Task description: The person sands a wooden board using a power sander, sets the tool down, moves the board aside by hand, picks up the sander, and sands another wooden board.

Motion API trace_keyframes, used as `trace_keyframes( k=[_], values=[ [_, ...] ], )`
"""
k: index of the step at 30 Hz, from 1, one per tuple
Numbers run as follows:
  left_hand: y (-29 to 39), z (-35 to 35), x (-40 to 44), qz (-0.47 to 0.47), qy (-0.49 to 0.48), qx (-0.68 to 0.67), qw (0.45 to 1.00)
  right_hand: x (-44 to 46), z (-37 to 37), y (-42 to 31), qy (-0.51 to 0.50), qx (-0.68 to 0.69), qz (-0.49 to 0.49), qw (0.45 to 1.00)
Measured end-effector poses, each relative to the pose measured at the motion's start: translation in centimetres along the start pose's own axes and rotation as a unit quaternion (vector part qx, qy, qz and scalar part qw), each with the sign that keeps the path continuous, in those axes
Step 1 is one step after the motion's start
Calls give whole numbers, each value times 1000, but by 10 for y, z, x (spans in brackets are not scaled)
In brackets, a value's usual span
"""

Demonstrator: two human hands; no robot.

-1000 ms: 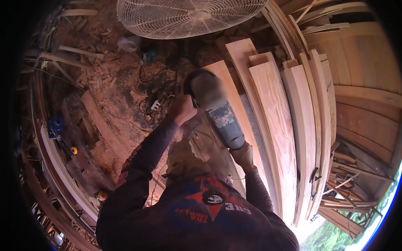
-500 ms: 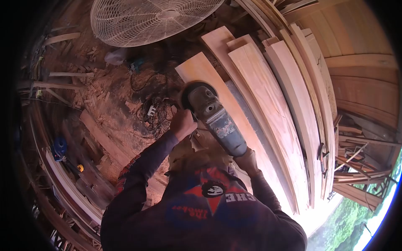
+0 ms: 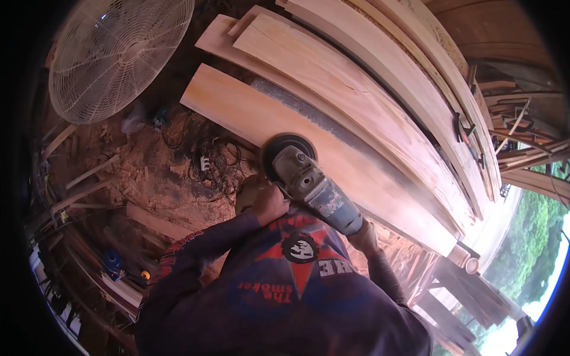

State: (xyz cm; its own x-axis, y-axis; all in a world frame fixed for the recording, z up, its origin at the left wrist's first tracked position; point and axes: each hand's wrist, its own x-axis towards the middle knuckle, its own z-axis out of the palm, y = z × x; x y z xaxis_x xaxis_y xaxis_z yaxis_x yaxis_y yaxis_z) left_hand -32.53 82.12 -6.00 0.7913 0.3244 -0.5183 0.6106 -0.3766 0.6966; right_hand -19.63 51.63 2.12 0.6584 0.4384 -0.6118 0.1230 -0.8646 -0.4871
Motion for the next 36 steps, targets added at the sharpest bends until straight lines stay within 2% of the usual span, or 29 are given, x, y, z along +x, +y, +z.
trace_keyframes(
  k=[1, 3, 8, 13, 16, 17, 19, 26, 29, 31, 36],
  values=[
    [0, 11, 2, 3, -10, 3, 1000, -11, 3, 11, 15, 1, 20, 1000],
    [9, 25, 4, 74, -39, 13, 996, -31, 12, 44, 38, 16, 44, 998],
    [62, 53, 6, 90, -120, 50, 987, -74, 28, 107, 78, 11, 94, 992],
    [96, 107, 8, 132, -173, 125, 968, -118, 29, 114, 147, 88, 131, 976],
    [118, 137, 8, 147, -211, 165, 952, -154, 55, 161, 165, 152, 161, 961],
    [124, 148, 9, 148, -213, 170, 951, -163, 62, 165, 162, 157, 205, 952],
    [133, 172, 10, 219, -260, 179, 923, -180, 73, 174, 162, 171, 256, 937],
    [197, 221, 37, 337, -342, 195, 855, -195, 85, 151, 188, 214, 337, 897],
    [214, 210, 55, 392, -315, 246, 828, -185, 92, 126, 194, 228, 365, 881],
    [208, 201, 60, 412, -161, 299, 845, -172, 93, 106, 184, 230, 387, 874],
    [172, 124, 81, 368, -134, 302, 869, -118, 91, 36, 143, 228, 445, 854]
  ],
)
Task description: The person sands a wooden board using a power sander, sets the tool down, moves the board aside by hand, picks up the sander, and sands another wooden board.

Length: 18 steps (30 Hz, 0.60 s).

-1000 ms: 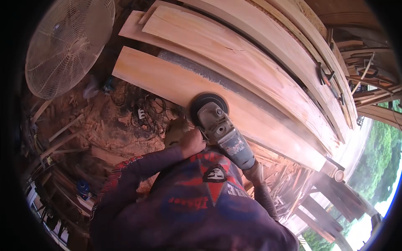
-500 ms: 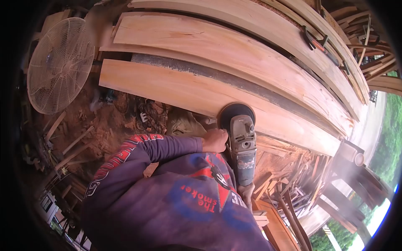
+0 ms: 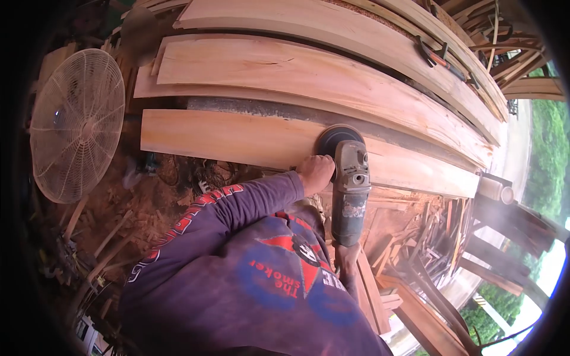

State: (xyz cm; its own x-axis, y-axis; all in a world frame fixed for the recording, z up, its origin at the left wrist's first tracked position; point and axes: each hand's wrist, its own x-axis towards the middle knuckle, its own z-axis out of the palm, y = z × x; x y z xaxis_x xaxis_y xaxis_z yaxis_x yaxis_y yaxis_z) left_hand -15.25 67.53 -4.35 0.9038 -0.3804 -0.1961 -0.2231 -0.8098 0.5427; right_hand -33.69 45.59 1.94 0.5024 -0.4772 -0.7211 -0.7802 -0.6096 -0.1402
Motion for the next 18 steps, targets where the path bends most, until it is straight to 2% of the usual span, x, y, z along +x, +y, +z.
trace_keyframes(
  k=[2, 5, 6, 10, 13, 17, 18],
  values=[
    [-36, -2, -19, -40, 24, -26, 999, -4, 22, -18, -6, -20, -8, 1000],
    [-98, -20, -59, -74, 54, -79, 993, 14, 59, -21, -12, -90, -110, 990],
    [-118, -30, -76, -99, 63, -108, 987, 9, 64, -33, -14, -102, -116, 988],
    [-182, -75, -154, -197, 84, -131, 968, -33, 86, -133, -46, -45, -304, 950],
    [-216, -91, -205, -302, 66, -199, 930, -40, 100, -187, -93, -97, -365, 921],
    [-253, -102, -248, -351, 104, -206, 907, -38, 130, -243, -128, -162, -426, 881],
    [-262, -107, -253, -390, 104, -209, 891, -42, 136, -256, -137, -160, -445, 871]
  ],
)
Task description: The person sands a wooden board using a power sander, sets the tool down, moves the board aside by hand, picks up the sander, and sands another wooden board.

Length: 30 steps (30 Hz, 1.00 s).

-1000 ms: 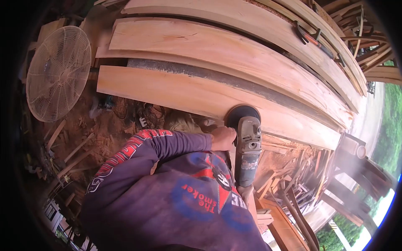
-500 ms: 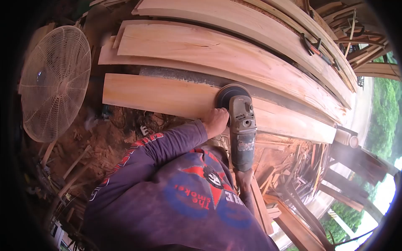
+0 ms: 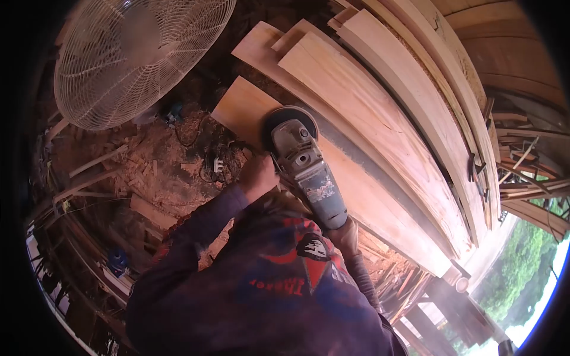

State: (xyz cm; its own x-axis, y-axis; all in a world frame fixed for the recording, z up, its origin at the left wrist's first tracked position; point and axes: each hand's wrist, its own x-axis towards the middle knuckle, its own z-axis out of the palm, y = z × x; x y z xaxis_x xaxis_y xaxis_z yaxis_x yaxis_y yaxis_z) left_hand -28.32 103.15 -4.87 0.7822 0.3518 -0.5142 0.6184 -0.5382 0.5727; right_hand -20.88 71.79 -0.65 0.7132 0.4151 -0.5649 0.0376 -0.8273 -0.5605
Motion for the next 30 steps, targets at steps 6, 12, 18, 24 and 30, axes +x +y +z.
trace_keyframes(
  k=[6, 12, 18, 24, 30],
  values=[
    [-48, -35, 16, -76, 74, -17, 994, 56, 11, -57, -32, -24, -57, 998],
    [-77, -76, 27, -104, 127, -17, 986, 82, 27, -104, -39, -47, -112, 992],
    [-79, -84, 35, -133, 113, -7, 985, 96, 34, -103, -29, -87, -136, 986],
    [-62, -67, 21, -124, 112, -10, 986, 73, 22, -89, -44, -95, -45, 993],
    [-74, -68, 39, -93, 125, -30, 987, 87, 21, -95, -37, -70, -77, 994]
  ],
)
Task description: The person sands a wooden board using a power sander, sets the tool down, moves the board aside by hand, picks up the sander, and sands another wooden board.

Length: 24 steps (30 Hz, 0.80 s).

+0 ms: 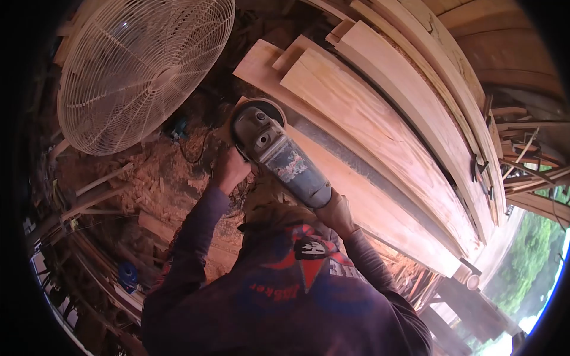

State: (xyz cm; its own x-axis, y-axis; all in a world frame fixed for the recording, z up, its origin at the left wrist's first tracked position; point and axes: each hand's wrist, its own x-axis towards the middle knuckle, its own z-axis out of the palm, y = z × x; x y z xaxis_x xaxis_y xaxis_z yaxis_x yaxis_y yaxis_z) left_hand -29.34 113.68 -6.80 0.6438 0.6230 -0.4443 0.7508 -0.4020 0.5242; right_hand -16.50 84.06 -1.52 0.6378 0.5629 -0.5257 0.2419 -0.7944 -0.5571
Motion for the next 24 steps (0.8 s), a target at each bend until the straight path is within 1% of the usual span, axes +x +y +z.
trace_keyframes(
  k=[1, 2, 4, 5, 6, 8, 12, 13, 14, 15, 16, 18, 19, 22, 24],
  values=[
    [-1, -1, 3, -23, 2, -6, 1000, 5, 2, 0, 1, -4, -8, 1000],
    [4, -11, 3, -18, -2, -2, 1000, 11, 4, -1, 2, -9, -16, 1000],
    [7, -24, 8, 1, 39, -14, 999, 16, 9, -6, 21, -2, -64, 998],
    [6, -25, 9, -6, 21, -67, 998, 17, 17, 3, 20, -1, -44, 999],
    [17, -31, 4, -39, 16, -31, 999, 14, 17, 5, 27, 5, -30, 999],
    [30, -35, -8, -41, -12, -8, 999, 6, 18, 8, 12, -13, -9, 1000],
    [25, 0, -24, -5, -9, 6, 1000, -28, -2, 18, -30, 1, 45, 999],
    [22, 14, -27, 24, -18, -1, 1000, -38, -11, 17, -30, 4, 48, 998],
    [28, 21, -31, 53, -26, -10, 998, -48, -22, 15, -39, 7, 88, 995],
    [37, 31, -40, 19, -21, -3, 1000, -58, -28, 18, -48, 10, 128, 991],
    [46, 37, -48, 21, -23, -2, 1000, -68, -29, 29, -47, 12, 129, 990],
    [68, 48, -60, 32, -34, 48, 998, -86, -32, 53, -12, 35, 116, 993],
    [78, 48, -66, 31, -65, 30, 997, -95, -34, 61, -11, 35, 115, 993],
    [85, 83, -82, 43, -67, 63, 995, -119, -38, 89, 6, 52, 114, 992],
    [94, 102, -94, 54, -78, 65, 993, -138, -36, 116, 36, 57, 124, 990]
  ],
)
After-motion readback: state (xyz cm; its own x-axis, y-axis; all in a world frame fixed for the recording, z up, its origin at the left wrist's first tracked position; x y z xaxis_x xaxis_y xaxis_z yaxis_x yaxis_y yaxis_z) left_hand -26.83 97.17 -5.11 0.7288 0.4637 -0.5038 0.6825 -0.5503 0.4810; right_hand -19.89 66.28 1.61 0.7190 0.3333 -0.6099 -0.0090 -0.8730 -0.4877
